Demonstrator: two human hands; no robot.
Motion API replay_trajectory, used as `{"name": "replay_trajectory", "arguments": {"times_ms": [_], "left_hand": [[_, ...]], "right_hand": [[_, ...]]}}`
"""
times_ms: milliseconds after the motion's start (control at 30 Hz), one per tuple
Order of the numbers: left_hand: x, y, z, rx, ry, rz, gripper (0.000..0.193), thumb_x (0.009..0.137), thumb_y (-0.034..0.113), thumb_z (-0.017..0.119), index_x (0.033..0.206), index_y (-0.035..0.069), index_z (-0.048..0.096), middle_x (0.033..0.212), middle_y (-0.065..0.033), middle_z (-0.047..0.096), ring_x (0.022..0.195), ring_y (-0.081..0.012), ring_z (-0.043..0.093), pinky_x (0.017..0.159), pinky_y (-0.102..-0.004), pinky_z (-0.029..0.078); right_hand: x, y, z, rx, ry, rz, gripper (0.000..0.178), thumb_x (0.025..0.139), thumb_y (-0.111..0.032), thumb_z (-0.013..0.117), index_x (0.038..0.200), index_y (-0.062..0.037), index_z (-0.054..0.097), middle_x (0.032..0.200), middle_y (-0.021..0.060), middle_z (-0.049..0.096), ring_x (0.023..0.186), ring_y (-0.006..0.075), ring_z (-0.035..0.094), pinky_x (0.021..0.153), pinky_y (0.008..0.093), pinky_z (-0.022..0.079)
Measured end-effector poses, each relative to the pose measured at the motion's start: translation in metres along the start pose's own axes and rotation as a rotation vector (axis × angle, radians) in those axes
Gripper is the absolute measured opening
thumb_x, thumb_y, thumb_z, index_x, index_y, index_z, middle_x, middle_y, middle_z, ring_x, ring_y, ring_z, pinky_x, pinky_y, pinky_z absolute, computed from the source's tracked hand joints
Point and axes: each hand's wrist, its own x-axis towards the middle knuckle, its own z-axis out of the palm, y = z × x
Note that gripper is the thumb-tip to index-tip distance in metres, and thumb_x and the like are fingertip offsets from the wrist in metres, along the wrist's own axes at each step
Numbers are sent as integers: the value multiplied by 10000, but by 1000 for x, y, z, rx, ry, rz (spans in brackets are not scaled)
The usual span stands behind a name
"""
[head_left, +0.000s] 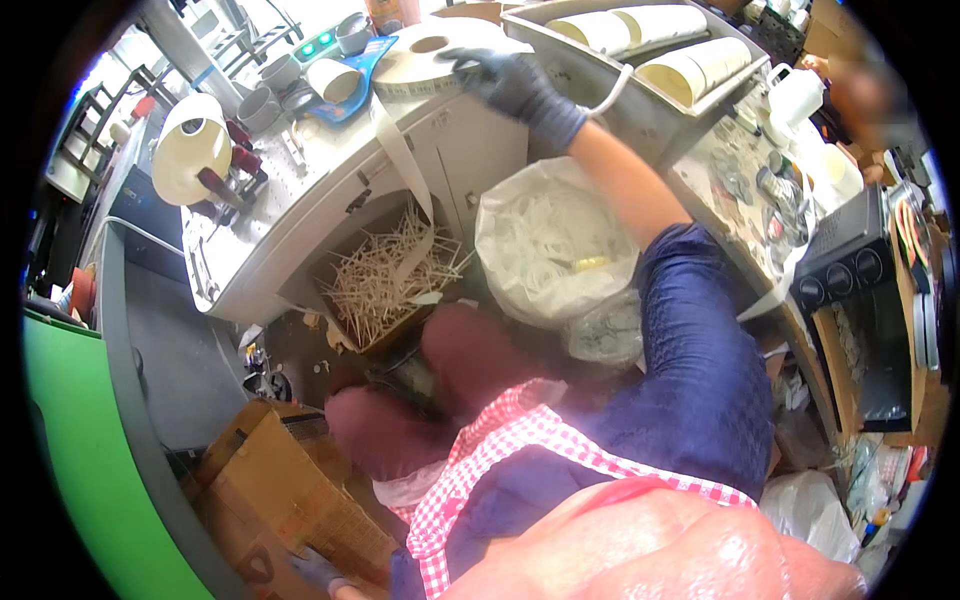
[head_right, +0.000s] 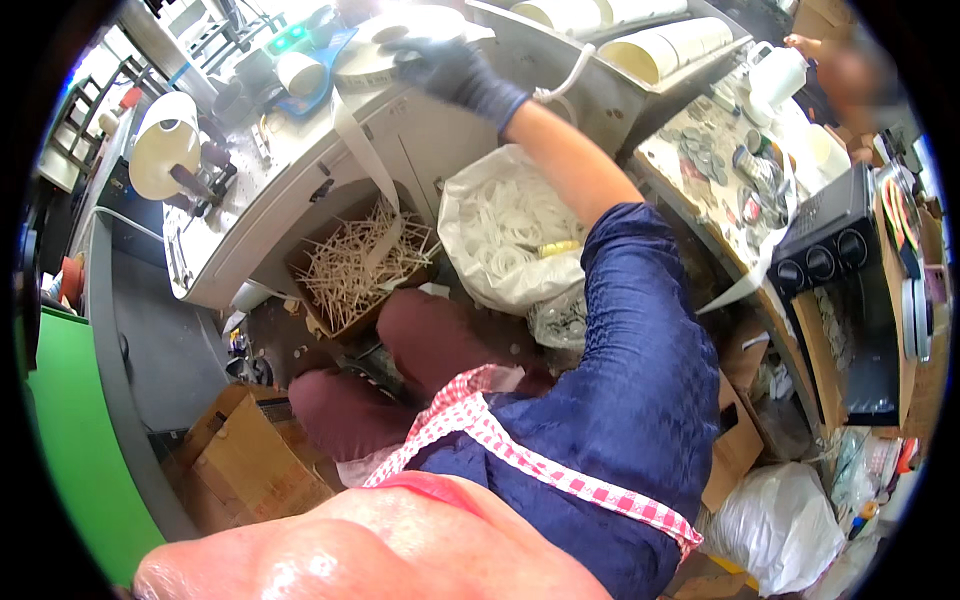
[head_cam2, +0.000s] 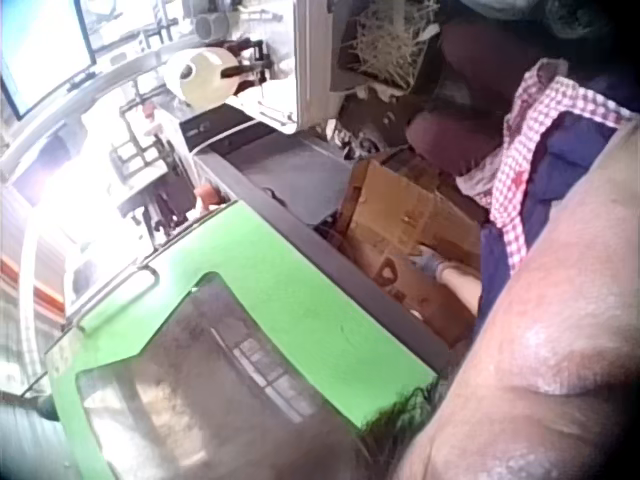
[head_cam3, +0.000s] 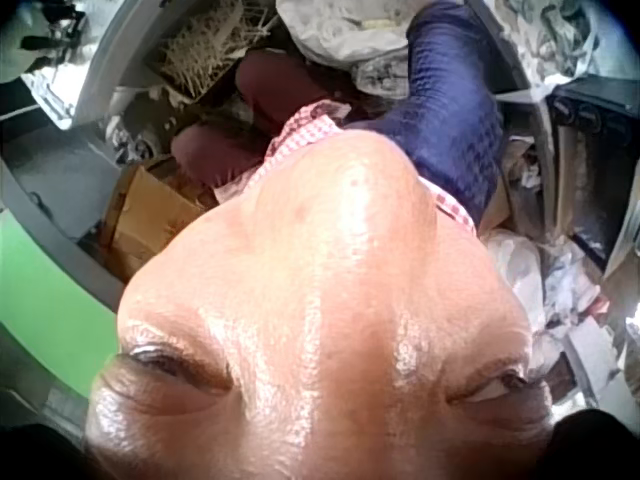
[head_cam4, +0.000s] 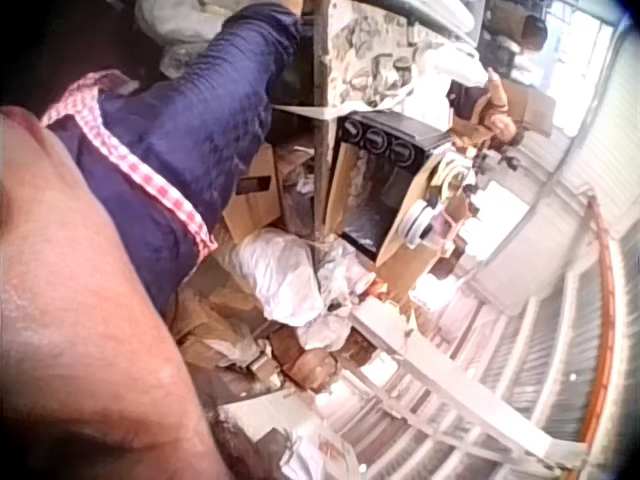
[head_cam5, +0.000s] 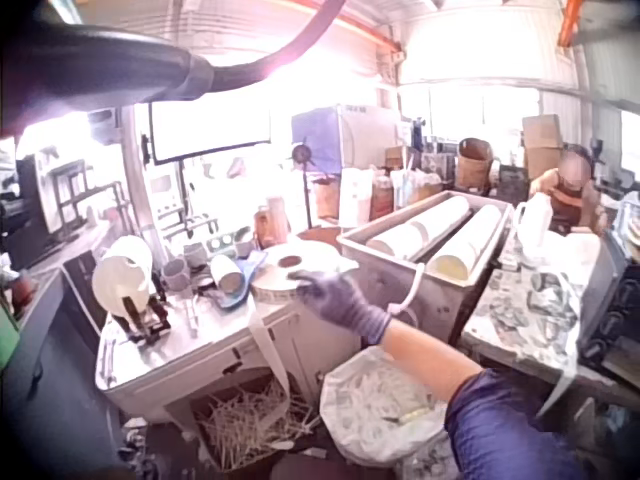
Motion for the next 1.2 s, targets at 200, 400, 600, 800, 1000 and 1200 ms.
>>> {"name": "replay_trajectory", "arguments": {"times_ms": [200, 400, 600, 800, 1000, 1200], "left_hand": [[-5, -100, 59, 216, 273, -47, 466, 1035, 270, 512, 1389, -33, 501, 1401, -234, 534, 1258, -335, 547, 1058, -387, 437], [-25, 141, 3, -379, 275, 280, 402, 1030, 194, 519, 1333, -69, 543, 1355, -219, 586, 1218, -307, 585, 1041, -370, 450], [-60, 414, -15, -915, -162, 1140, 348, 1004, 59, 518, 1329, -59, 556, 1332, -188, 597, 1162, -282, 610, 1023, -410, 464], [-115, 524, -6, -661, -248, 1668, 490, 760, -50, 584, 1247, -27, 630, 1189, -189, 658, 1063, -352, 637, 935, -402, 509], [-121, 589, 32, -544, -526, 1785, 536, 771, -42, 666, 1297, -76, 563, 1275, -237, 614, 1123, -370, 635, 980, -413, 506], [-207, 710, 62, -825, -644, 1956, 699, 826, 271, 748, 1433, 66, 469, 1392, -238, 492, 1110, -419, 603, 929, -441, 512]], "right_hand": [[-136, -40, 8, -110, -543, 365, 284, 913, -322, 657, 1134, -152, 712, 1090, 117, 707, 982, 309, 673, 873, 400, 537], [-228, 44, -74, -502, 130, 857, 290, 848, -255, 716, 1085, -98, 657, 997, 128, 722, 957, 304, 691, 834, 436, 541], [-268, 171, -100, -520, 54, 907, 854, 708, -487, 828, 1369, -51, 507, 1296, 234, 594, 1186, 388, 580, 996, 457, 472], [-228, 145, -64, -285, 146, 755, 469, 801, -294, 766, 1219, -114, 653, 1203, 159, 633, 1119, 381, 592, 943, 449, 482], [-255, 149, -74, 85, 249, 670, 447, 848, 28, 655, 1289, 41, 578, 1228, 126, 656, 1123, 194, 633, 974, 335, 497], [-242, 120, -78, 238, 310, 661, 420, 918, 74, 571, 1337, 69, 530, 1200, 127, 674, 1074, 195, 667, 967, 312, 514]]}}
